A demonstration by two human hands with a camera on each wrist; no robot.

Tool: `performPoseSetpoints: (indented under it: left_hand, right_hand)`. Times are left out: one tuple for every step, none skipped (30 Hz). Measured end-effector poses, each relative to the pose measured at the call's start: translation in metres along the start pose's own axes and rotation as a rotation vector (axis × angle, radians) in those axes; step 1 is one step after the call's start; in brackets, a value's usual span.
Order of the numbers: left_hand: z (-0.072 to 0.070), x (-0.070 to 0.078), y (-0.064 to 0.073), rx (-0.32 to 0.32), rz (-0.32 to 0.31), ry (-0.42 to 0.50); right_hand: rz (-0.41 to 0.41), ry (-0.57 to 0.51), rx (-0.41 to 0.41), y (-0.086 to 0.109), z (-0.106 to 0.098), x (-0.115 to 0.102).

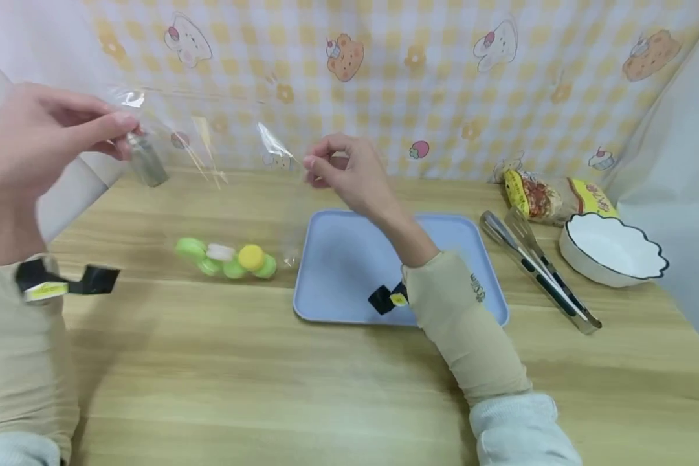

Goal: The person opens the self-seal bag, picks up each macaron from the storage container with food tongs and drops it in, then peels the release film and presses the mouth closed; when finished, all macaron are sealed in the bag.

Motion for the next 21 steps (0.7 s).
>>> performPoseSetpoints:
  left_hand:
    - [0.001, 0.001, -0.001, 0.025, 0.013, -0.033]
    - [0.002, 0.003, -0.002, 0.035, 0.034, -0.036]
    - [0.001, 0.004, -0.002, 0.052, 0.061, -0.001]
    - [0.000, 0.004, -0.004, 0.078, 0.063, -0.001]
    - [0.000, 0.004, -0.005, 0.092, 0.062, -0.025]
    - [0.000, 0.002, -0.007, 0.089, 0.037, -0.052]
    - [-0.001, -0.001, -0.008, 0.082, 0.008, -0.073]
    - [-0.001, -0.005, -0.009, 0.073, -0.025, -0.098]
    - [-0.001, -0.008, -0.009, 0.066, -0.061, -0.109]
    - [-0.001, -0.012, -0.010, 0.054, -0.095, -0.116]
    - [-0.001, -0.014, -0.009, 0.046, -0.125, -0.112]
    - [-0.002, -0.016, -0.009, 0.041, -0.150, -0.104]
    - [-0.002, -0.017, -0.009, 0.046, -0.160, -0.077]
    - [-0.003, -0.018, -0.008, 0.054, -0.169, -0.060]
    - [-0.003, -0.018, -0.007, 0.063, -0.176, -0.036]
    - [-0.002, -0.018, -0.007, 0.064, -0.181, -0.029]
    - [-0.002, -0.019, -0.007, 0.065, -0.188, -0.023]
    - [-0.001, -0.019, -0.007, 0.062, -0.192, -0.018]
    - [0.000, -0.019, -0.007, 0.062, -0.198, -0.010]
    - [0.001, -0.018, -0.007, 0.058, -0.200, -0.003]
    - [0.002, -0.018, -0.007, 0.053, -0.200, 0.005]
  right_hand:
    - [-0.005, -0.009, 0.012, -0.001, 0.001, 0.000]
    - [-0.006, -0.015, 0.022, -0.001, 0.001, 0.000]
    - [-0.008, -0.025, 0.032, -0.002, 0.002, 0.000]
    - [-0.010, -0.040, 0.044, -0.002, 0.001, 0.000]
    - [-0.009, -0.051, 0.052, -0.003, 0.001, 0.000]
    - [-0.005, -0.051, 0.051, -0.003, 0.001, 0.000]
    - [0.004, -0.038, 0.047, -0.002, 0.002, 0.001]
    - [0.017, -0.027, 0.044, -0.002, 0.002, 0.002]
    - [0.025, -0.018, 0.044, -0.003, 0.002, 0.003]
    - [0.033, -0.004, 0.046, -0.003, 0.002, 0.003]
    - [0.043, 0.014, 0.047, -0.004, 0.003, 0.004]
    - [0.053, 0.032, 0.053, -0.006, 0.003, 0.005]
    - [0.060, 0.047, 0.059, -0.007, 0.003, 0.006]
    - [0.069, 0.058, 0.068, -0.010, 0.003, 0.007]
    - [0.079, 0.066, 0.076, -0.012, 0.002, 0.008]
    - [0.096, 0.079, 0.082, -0.014, 0.001, 0.010]
    - [0.116, 0.089, 0.084, -0.016, 0.000, 0.012]
    - [0.137, 0.094, 0.087, -0.018, -0.002, 0.014]
    - [0.154, 0.093, 0.085, -0.020, -0.003, 0.015]
    - [0.170, 0.090, 0.083, -0.021, -0.004, 0.017]
    - [0.179, 0.092, 0.078, -0.022, -0.005, 0.019]
Point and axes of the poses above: each hand's wrist, its own y-axis away from the middle knuckle, its own z-axis out of the palm, x = y × z, the point moved 3 cm from there along -y, towards the middle knuckle, and after that the axes turned 4 degrees about z, right-handed, at the moved point
